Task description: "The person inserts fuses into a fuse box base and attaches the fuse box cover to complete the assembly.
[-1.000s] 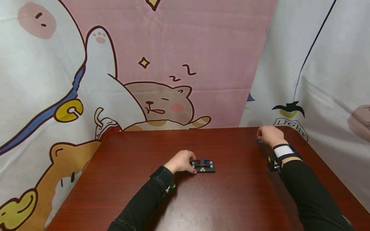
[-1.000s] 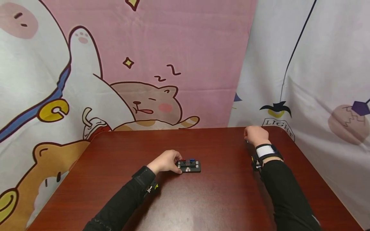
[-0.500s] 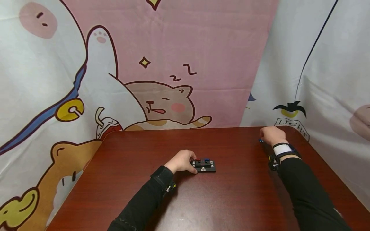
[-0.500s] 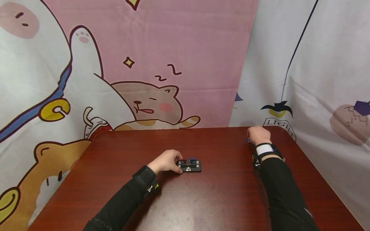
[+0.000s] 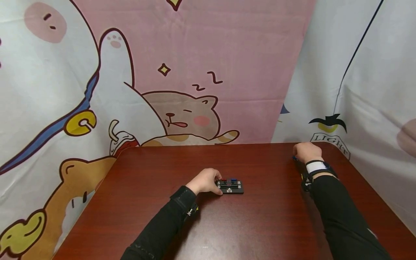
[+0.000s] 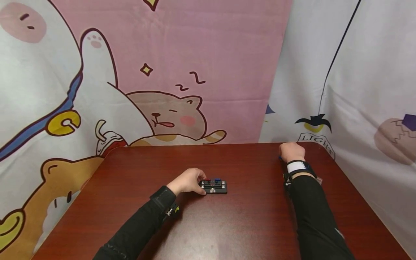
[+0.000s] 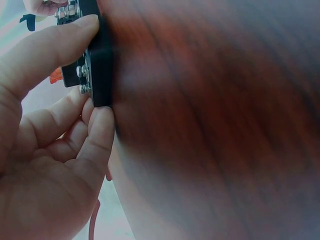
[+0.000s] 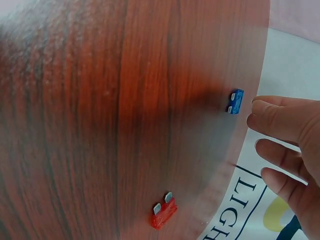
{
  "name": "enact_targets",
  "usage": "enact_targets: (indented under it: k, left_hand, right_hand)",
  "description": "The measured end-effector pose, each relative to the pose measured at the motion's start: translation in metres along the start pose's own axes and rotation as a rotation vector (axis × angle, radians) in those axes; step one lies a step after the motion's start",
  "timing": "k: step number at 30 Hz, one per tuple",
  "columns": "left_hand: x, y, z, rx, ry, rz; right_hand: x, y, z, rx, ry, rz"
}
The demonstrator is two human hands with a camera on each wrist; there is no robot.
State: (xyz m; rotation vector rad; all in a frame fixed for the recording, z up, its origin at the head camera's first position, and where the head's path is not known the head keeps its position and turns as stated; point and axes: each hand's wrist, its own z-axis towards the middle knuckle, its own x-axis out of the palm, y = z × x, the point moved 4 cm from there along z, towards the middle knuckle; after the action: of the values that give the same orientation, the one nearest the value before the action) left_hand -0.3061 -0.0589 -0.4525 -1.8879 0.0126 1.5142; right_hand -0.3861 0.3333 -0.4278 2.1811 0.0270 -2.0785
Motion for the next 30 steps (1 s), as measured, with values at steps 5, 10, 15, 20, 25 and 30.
enact_targets:
  k: [5,10,15,20,25,30]
  left_hand:
    - [0.000,0.000,0.000,-0.003,0.002,-0.004]
    - [0.000,0.000,0.001,0.003,-0.002,-0.004]
    - [0.000,0.000,0.001,0.009,-0.004,-0.005]
    - [0.000,0.000,0.000,0.008,-0.005,-0.010]
    - [0.001,0.001,0.000,0.003,-0.001,-0.010]
    - [0.001,0.001,0.000,0.008,-0.004,-0.010]
  right_hand:
    - [0.003,0.000,0.002,-0.003,0.016,0.010]
    - [0.004,0.001,0.000,-0.009,0.020,0.020]
    - [0.006,0.001,0.001,-0.011,0.025,0.030]
    - [0.009,0.001,0.002,-0.005,0.023,0.027]
    - [0.012,0.001,0.002,0.003,0.030,0.029]
    - [0.012,0.001,0.003,0.012,0.029,0.035]
